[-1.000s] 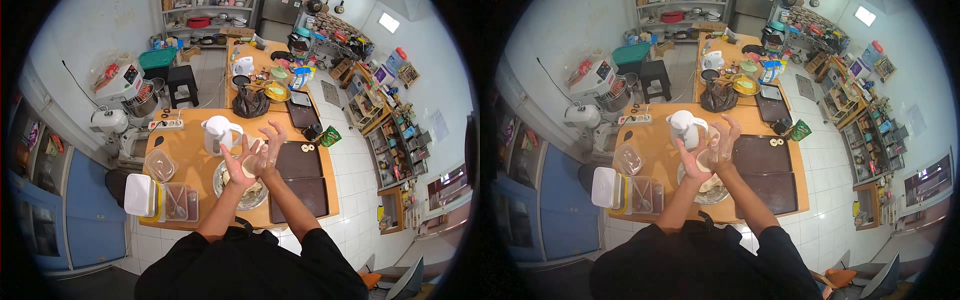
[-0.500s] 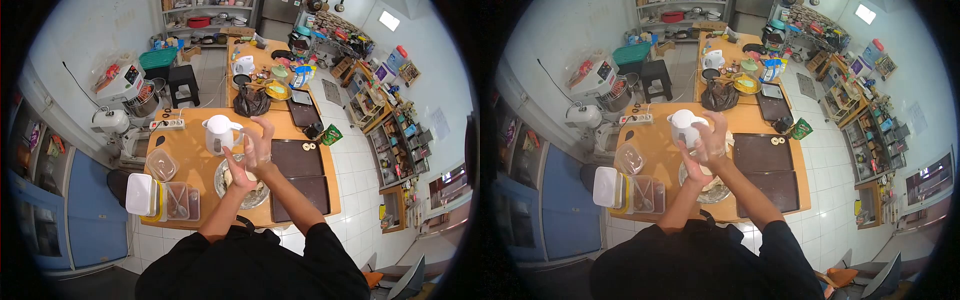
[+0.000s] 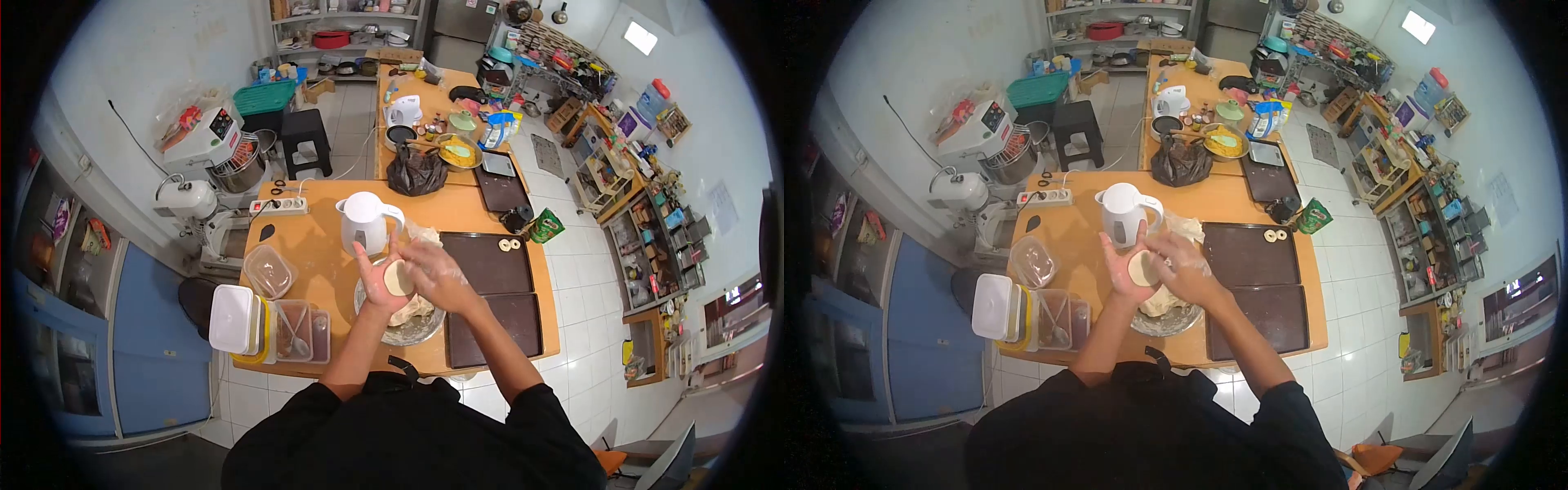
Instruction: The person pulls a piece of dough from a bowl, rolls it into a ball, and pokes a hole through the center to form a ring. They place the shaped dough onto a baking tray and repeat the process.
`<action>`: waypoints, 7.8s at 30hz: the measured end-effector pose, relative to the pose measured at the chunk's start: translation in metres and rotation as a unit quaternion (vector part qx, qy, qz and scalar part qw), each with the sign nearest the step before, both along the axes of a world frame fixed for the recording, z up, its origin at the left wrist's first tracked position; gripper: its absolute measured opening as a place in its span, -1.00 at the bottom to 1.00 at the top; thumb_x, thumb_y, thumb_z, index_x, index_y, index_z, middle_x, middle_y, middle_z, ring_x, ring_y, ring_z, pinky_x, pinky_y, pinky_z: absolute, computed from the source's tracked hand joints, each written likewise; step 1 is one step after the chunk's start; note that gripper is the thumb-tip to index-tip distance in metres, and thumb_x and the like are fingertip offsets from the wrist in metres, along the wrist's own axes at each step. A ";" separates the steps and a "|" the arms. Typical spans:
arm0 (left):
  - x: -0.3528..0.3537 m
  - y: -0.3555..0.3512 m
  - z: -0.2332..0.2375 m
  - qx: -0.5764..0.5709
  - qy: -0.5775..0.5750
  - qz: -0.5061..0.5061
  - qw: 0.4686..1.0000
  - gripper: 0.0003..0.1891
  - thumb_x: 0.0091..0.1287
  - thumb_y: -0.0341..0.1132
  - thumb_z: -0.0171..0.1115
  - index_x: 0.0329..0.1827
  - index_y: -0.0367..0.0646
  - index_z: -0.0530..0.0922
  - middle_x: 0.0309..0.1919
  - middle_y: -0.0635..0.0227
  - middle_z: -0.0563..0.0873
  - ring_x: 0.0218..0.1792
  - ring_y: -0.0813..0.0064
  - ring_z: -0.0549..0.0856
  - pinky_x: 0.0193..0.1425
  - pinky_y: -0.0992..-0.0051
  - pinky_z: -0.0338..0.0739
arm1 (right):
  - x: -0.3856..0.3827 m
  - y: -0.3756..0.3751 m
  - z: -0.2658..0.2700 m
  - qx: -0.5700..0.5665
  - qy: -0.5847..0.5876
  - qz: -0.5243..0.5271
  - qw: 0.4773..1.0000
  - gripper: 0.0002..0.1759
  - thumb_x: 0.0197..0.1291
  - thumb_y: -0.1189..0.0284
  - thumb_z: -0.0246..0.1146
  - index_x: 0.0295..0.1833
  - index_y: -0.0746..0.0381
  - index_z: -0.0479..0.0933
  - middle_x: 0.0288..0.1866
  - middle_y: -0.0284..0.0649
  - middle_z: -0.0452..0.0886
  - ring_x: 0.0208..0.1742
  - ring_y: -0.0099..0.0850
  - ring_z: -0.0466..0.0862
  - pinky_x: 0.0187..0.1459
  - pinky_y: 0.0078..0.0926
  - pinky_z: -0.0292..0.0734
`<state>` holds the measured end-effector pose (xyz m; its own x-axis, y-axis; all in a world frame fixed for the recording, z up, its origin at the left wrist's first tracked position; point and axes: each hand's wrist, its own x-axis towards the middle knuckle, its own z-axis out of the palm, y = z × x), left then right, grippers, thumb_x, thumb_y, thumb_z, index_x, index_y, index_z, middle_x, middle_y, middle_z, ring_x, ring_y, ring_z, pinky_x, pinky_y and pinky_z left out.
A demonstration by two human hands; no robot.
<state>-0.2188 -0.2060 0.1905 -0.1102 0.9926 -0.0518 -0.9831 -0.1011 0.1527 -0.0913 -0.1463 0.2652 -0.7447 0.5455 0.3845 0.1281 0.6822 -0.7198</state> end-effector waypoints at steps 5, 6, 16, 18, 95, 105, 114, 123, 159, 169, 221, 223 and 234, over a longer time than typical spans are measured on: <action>0.004 0.001 0.005 0.020 -0.021 -0.034 0.999 0.05 0.00 0.75 -0.19 0.56 0.48 0.06 0.53 0.24 0.17 0.34 0.09 0.45 0.39 0.00 0.32 | 0.007 -0.010 -0.011 0.156 -0.013 -0.024 0.987 -0.62 0.24 0.36 0.29 0.12 0.31 0.56 -0.06 -0.02 0.62 -0.08 -0.06 0.62 0.04 -0.19 0.54; 0.004 0.001 0.003 0.018 -0.021 -0.035 0.999 0.05 0.00 0.75 -0.19 0.56 0.48 0.06 0.53 0.24 0.17 0.34 0.09 0.45 0.39 0.00 0.32 | 0.010 -0.010 -0.009 0.102 -0.018 -0.014 0.995 -0.63 0.19 0.39 0.31 0.10 0.30 0.55 -0.09 -0.03 0.61 -0.08 -0.07 0.62 0.01 -0.20 0.54; 0.005 0.003 -0.001 0.076 -0.009 -0.047 0.996 0.06 0.04 0.73 -0.23 0.59 0.44 -0.04 0.46 0.19 0.22 0.37 0.01 0.39 0.37 -0.10 0.32 | 0.031 -0.015 0.024 0.070 -0.061 -0.016 0.996 -0.75 0.06 0.43 0.36 -0.10 0.18 0.64 -0.24 -0.15 0.55 -0.18 -0.16 0.61 -0.11 -0.23 0.55; 0.006 0.002 0.001 0.055 0.036 -0.029 0.997 0.13 0.02 0.75 -0.25 0.63 0.40 -0.16 0.58 0.11 -0.02 0.45 -0.03 0.29 0.40 -0.11 0.28 | 0.033 -0.026 0.025 0.097 -0.091 -0.008 0.991 -0.75 0.05 0.42 0.37 -0.09 0.15 0.66 -0.24 -0.16 0.55 -0.19 -0.18 0.61 -0.14 -0.24 0.55; 0.002 0.001 0.012 0.106 -0.022 -0.001 0.994 0.05 0.04 0.73 -0.22 0.59 0.43 0.01 0.42 0.18 0.32 0.35 0.08 0.44 0.19 -0.16 0.50 | 0.006 -0.065 0.022 0.204 -0.192 -0.165 0.946 -0.44 -0.17 0.20 0.47 0.08 -0.06 0.63 0.56 0.32 -0.05 0.22 0.09 0.35 0.12 0.03 0.25; -0.001 0.000 -0.004 0.081 -0.081 -0.004 0.993 0.04 0.04 0.73 -0.23 0.59 0.45 0.01 0.37 0.14 0.38 0.28 0.01 0.50 0.16 -0.24 0.47 | 0.018 -0.051 0.001 0.153 -0.203 -0.085 0.963 -0.50 -0.01 0.25 0.46 0.14 -0.08 0.63 0.57 0.18 -0.03 0.37 0.16 0.23 0.23 0.13 0.24; -0.001 -0.002 -0.005 0.134 -0.078 -0.049 0.987 0.06 0.08 0.70 -0.21 0.59 0.31 -0.02 0.35 0.00 0.39 0.25 -0.09 0.51 0.22 -0.15 0.48 | 0.016 -0.036 0.015 0.127 -0.218 -0.041 0.967 -0.45 -0.09 0.03 0.51 0.07 -0.08 0.64 0.50 0.08 0.15 0.38 0.12 0.22 0.21 0.16 0.26; 0.014 -0.007 0.000 0.079 -0.106 -0.064 0.989 0.05 0.13 0.66 -0.16 0.57 0.20 0.04 0.37 -0.03 0.38 0.34 -0.14 0.43 0.35 -0.12 0.37 | 0.021 -0.040 0.012 0.288 -0.207 -0.053 0.934 -0.34 -0.15 -0.08 0.47 0.09 0.01 0.62 0.56 0.09 0.06 0.35 0.09 0.26 0.13 0.04 0.26; 0.021 0.002 -0.042 0.050 -0.108 -0.116 0.986 0.00 0.14 0.65 -0.19 0.51 0.16 0.26 0.36 -0.01 0.45 0.28 -0.03 0.52 0.28 -0.04 0.47 | 0.032 -0.024 -0.032 0.199 -0.235 -0.054 0.950 -0.36 -0.20 -0.01 0.51 0.08 -0.07 0.63 0.61 0.10 -0.04 0.45 0.17 0.16 0.16 0.23 0.20; 0.007 0.006 -0.049 0.120 -0.103 -0.104 0.982 0.06 0.15 0.64 -0.21 0.59 0.10 0.09 0.53 -0.05 0.15 0.43 -0.10 0.33 0.43 -0.16 0.26 | 0.030 -0.029 -0.043 0.177 -0.220 -0.041 0.958 -0.41 -0.16 0.07 0.53 0.07 -0.08 0.63 0.61 0.10 -0.05 0.49 0.14 0.13 0.21 0.23 0.18; 0.010 0.005 -0.039 0.029 -0.035 -0.075 0.996 0.00 0.03 0.72 -0.14 0.47 0.37 0.20 0.35 0.10 0.46 0.30 0.07 0.45 0.30 -0.10 0.35 | 0.027 -0.043 -0.018 0.224 -0.321 -0.111 0.913 -0.29 -0.14 0.17 0.45 0.25 -0.03 0.54 0.58 0.13 0.00 0.54 0.25 0.01 0.21 0.64 0.00; 0.012 0.004 -0.034 0.025 -0.039 -0.073 0.996 -0.03 0.04 0.71 -0.14 0.44 0.36 0.22 0.35 0.09 0.46 0.28 0.07 0.48 0.29 -0.09 0.38 | 0.024 -0.045 -0.022 0.233 -0.274 -0.148 0.921 -0.28 -0.14 0.20 0.43 0.26 0.06 0.53 0.57 0.20 -0.01 0.54 0.25 0.01 0.22 0.61 0.02; 0.017 0.005 -0.054 0.014 -0.073 -0.059 0.995 0.05 0.08 0.68 -0.11 0.59 0.35 -0.01 0.32 0.05 0.46 0.20 0.03 0.55 0.27 0.00 0.46 | 0.027 -0.035 -0.044 0.131 -0.233 -0.064 0.962 -0.44 -0.21 0.23 0.51 0.03 0.10 0.63 0.44 0.11 0.19 0.48 0.19 0.11 0.27 0.38 0.12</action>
